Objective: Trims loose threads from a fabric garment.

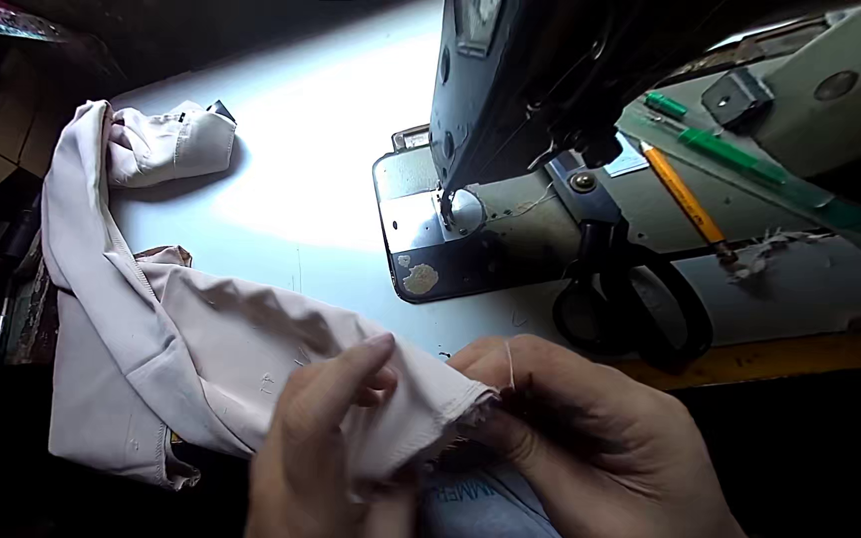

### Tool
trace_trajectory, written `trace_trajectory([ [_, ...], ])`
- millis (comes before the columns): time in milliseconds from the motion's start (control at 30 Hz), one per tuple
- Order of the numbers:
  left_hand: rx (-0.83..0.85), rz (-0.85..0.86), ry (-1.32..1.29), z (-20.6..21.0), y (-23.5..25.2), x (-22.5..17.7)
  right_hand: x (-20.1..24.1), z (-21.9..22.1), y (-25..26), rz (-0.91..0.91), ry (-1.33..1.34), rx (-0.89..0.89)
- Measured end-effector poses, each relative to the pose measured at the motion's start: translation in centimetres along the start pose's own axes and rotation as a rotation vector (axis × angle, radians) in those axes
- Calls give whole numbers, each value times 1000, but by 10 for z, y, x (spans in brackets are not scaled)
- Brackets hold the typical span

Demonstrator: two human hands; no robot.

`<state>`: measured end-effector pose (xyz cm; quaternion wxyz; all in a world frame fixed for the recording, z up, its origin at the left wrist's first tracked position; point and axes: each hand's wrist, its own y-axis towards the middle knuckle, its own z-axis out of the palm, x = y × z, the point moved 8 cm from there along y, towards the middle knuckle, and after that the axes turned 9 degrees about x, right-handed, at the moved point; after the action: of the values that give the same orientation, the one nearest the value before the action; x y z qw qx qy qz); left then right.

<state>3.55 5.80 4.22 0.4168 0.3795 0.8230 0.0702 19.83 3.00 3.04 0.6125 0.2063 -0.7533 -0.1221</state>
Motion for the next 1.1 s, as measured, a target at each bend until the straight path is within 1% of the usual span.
trace_trajectory([
  [100,18,-4,16,-36,7,11,1,-7,-2,-40,-224,-4],
  [200,-27,66,187,-66,5,13,5,-1,-2,-118,-456,-33],
  [267,-56,122,366,-69,-5,9,6,7,-4,-164,-538,-65],
  [333,-120,105,451,-61,-18,12,5,11,-7,-179,-577,-90],
  [367,-146,78,431,-53,-24,16,3,12,-8,-179,-575,-98],
  [433,-177,52,292,-32,-30,21,1,12,-10,-184,-533,-111],
  [500,-159,60,186,-9,-31,18,0,12,-12,-182,-502,-98],
  [567,-125,98,68,4,-26,11,-3,11,-15,-178,-475,-89],
  [667,13,167,-40,2,-7,8,-11,5,-20,-142,-381,-107],
  [733,144,214,1,2,11,13,-19,1,-23,-86,-289,-130],
  [800,262,284,23,10,28,17,-25,-2,-24,-27,-180,-151],
  [933,383,379,-12,24,49,20,-42,-7,-21,145,21,-194],
  [1000,404,345,-34,23,55,22,-52,-9,-18,261,113,-211],
  [1067,379,239,-63,16,60,27,-54,-14,-15,347,64,-260],
  [1100,363,182,-93,12,62,29,-50,-17,-14,346,-13,-296],
])
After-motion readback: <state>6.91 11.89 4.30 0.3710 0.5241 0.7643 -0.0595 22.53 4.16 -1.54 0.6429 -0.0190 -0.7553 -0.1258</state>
